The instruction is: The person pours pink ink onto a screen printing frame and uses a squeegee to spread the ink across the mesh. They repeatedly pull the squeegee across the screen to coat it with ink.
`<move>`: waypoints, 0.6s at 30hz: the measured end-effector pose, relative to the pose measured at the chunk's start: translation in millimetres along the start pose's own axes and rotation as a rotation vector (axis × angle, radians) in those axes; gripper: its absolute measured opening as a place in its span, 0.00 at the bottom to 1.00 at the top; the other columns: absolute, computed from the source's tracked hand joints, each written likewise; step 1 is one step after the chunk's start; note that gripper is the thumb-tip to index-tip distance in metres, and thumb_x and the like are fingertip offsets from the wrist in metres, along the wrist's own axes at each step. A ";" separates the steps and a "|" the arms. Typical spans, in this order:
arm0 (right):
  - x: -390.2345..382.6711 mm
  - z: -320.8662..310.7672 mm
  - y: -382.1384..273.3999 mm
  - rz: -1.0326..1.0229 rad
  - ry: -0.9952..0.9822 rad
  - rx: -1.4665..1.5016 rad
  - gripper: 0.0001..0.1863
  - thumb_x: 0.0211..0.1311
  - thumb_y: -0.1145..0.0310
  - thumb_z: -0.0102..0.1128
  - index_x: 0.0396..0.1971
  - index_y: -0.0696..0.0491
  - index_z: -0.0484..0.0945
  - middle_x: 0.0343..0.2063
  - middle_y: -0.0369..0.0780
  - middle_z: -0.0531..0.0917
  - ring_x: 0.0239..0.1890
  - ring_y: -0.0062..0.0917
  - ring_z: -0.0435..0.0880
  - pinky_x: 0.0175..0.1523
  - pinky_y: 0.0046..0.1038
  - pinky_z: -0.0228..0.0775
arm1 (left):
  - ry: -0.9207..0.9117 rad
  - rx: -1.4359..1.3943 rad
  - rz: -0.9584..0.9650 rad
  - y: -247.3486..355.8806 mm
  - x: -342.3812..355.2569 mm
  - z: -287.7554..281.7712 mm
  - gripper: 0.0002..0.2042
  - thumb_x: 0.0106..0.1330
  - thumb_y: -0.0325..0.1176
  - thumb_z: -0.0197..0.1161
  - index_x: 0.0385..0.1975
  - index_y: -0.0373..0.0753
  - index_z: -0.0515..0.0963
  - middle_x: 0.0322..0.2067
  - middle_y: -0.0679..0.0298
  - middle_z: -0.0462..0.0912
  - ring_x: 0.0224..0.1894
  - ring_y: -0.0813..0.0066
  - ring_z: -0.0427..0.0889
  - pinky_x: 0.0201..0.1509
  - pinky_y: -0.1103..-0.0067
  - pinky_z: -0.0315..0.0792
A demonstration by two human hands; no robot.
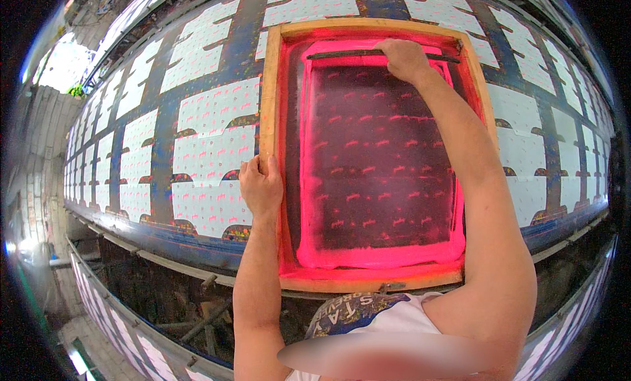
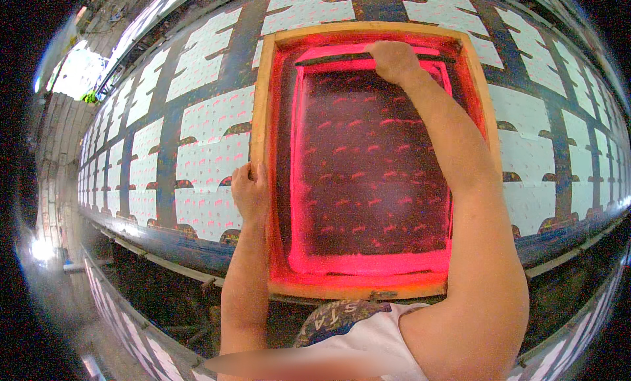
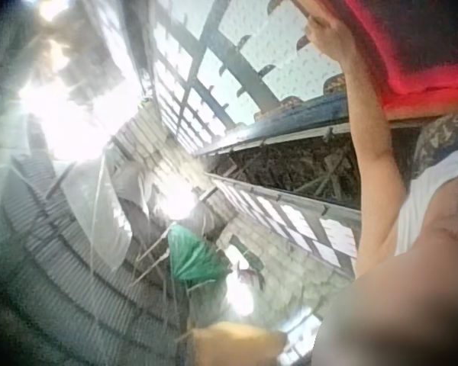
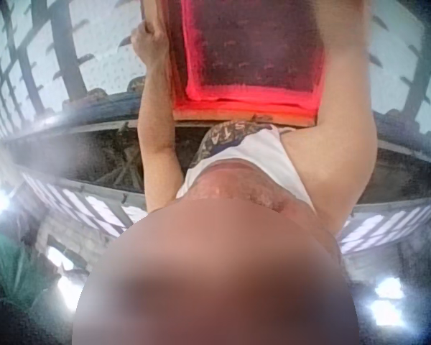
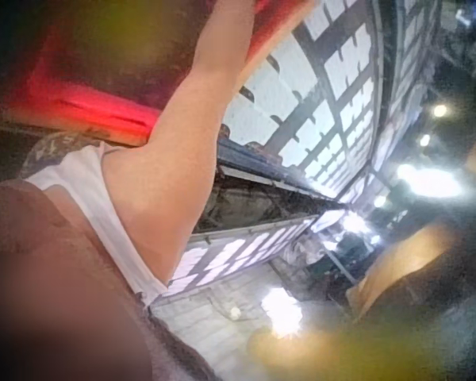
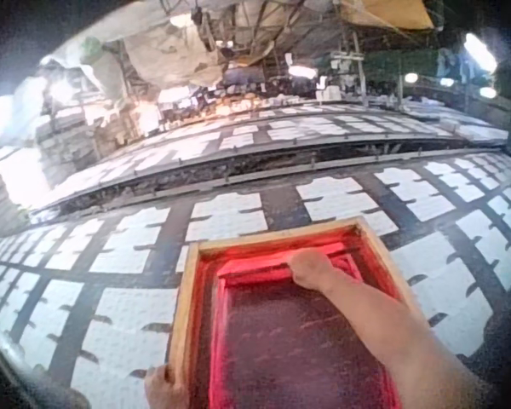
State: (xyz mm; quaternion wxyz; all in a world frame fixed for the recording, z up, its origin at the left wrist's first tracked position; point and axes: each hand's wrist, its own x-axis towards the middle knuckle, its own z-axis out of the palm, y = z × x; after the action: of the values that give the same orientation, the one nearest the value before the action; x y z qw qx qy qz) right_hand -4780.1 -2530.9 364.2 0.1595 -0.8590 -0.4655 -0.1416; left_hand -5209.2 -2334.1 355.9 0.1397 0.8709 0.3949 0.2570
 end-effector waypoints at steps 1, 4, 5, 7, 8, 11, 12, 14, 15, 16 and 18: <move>2.1 0.7 1.5 -0.006 -0.024 -0.016 0.16 0.66 0.72 0.60 0.51 0.47 0.89 0.46 0.48 0.92 0.51 0.49 0.92 0.55 0.54 0.86 | -0.017 -0.002 -0.013 -0.2 0.5 0.4 0.19 0.76 0.44 0.69 0.52 0.30 0.86 0.43 0.46 0.85 0.48 0.42 0.85 0.54 0.55 0.79; 6.0 -2.4 4.5 -0.033 -0.073 -0.061 0.16 0.65 0.71 0.61 0.51 0.47 0.89 0.47 0.49 0.92 0.52 0.49 0.92 0.55 0.54 0.86 | 0.021 0.027 0.010 0.4 1.3 1.2 0.18 0.75 0.43 0.70 0.50 0.30 0.86 0.42 0.46 0.86 0.48 0.44 0.85 0.55 0.56 0.79; 6.8 -4.7 4.6 -0.039 -0.101 -0.077 0.16 0.65 0.70 0.61 0.51 0.48 0.89 0.47 0.49 0.92 0.52 0.49 0.92 0.55 0.54 0.86 | 0.046 0.039 0.030 1.0 1.2 1.4 0.18 0.75 0.42 0.70 0.48 0.30 0.87 0.41 0.46 0.86 0.48 0.44 0.86 0.55 0.56 0.79; 6.4 -10.8 3.2 -0.046 -0.160 -0.086 0.16 0.64 0.69 0.62 0.51 0.48 0.89 0.48 0.49 0.92 0.52 0.49 0.92 0.55 0.54 0.86 | 0.051 0.039 0.020 2.4 1.3 1.8 0.18 0.75 0.42 0.70 0.48 0.30 0.87 0.41 0.46 0.86 0.47 0.44 0.86 0.55 0.56 0.79; 4.4 -14.7 1.2 -0.044 -0.190 -0.077 0.16 0.64 0.69 0.63 0.50 0.49 0.89 0.48 0.49 0.92 0.52 0.49 0.92 0.55 0.54 0.85 | 0.049 0.040 0.017 2.7 1.3 1.7 0.18 0.74 0.42 0.70 0.48 0.29 0.86 0.41 0.46 0.86 0.47 0.44 0.86 0.55 0.57 0.79; -11.8 -26.9 -9.5 -0.038 -0.274 -0.057 0.16 0.62 0.68 0.63 0.50 0.49 0.89 0.48 0.49 0.92 0.52 0.49 0.92 0.56 0.55 0.85 | 0.007 0.031 0.005 2.2 2.1 1.6 0.19 0.76 0.44 0.69 0.50 0.31 0.86 0.45 0.46 0.86 0.50 0.41 0.86 0.55 0.55 0.81; -21.3 -31.3 -14.8 -0.037 -0.292 -0.047 0.17 0.62 0.68 0.63 0.50 0.50 0.89 0.48 0.49 0.92 0.53 0.49 0.92 0.56 0.55 0.85 | 0.011 0.034 0.016 1.3 2.6 1.8 0.19 0.76 0.44 0.69 0.50 0.31 0.86 0.46 0.46 0.86 0.50 0.41 0.86 0.56 0.55 0.81; -45.5 -39.2 -28.1 -0.068 -0.274 -0.039 0.17 0.62 0.68 0.63 0.50 0.49 0.89 0.48 0.48 0.92 0.52 0.49 0.92 0.56 0.54 0.85 | 0.021 0.040 0.040 -1.0 3.3 2.8 0.20 0.76 0.45 0.68 0.50 0.31 0.86 0.47 0.46 0.86 0.51 0.41 0.86 0.57 0.54 0.81; -59.5 -42.4 -36.8 -0.084 -0.262 -0.034 0.17 0.61 0.68 0.64 0.50 0.49 0.89 0.48 0.48 0.92 0.52 0.49 0.92 0.57 0.54 0.85 | 0.011 0.041 0.031 -2.8 3.5 2.7 0.20 0.76 0.46 0.68 0.49 0.31 0.86 0.47 0.46 0.86 0.52 0.41 0.86 0.57 0.54 0.81; -74.5 -45.0 -46.6 -0.050 -0.273 -0.030 0.17 0.61 0.68 0.64 0.50 0.48 0.89 0.48 0.47 0.92 0.52 0.48 0.92 0.57 0.54 0.85 | 0.005 0.041 0.025 -3.6 4.8 3.7 0.21 0.76 0.47 0.68 0.49 0.31 0.86 0.47 0.45 0.86 0.52 0.41 0.86 0.57 0.53 0.81; -106.4 -54.3 -65.3 -0.041 -0.308 -0.003 0.18 0.60 0.69 0.65 0.50 0.47 0.90 0.48 0.46 0.92 0.52 0.47 0.92 0.58 0.53 0.85 | 0.006 0.032 0.028 -5.0 5.2 5.7 0.22 0.76 0.49 0.67 0.49 0.31 0.86 0.47 0.45 0.87 0.53 0.40 0.86 0.58 0.53 0.80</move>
State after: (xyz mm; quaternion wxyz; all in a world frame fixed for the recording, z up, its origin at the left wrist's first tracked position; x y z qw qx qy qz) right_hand -4896.5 -2599.5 381.2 0.0823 -0.8612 -0.5015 -0.0122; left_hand -5206.2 -2327.2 350.7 0.1212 0.8776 0.3872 0.2553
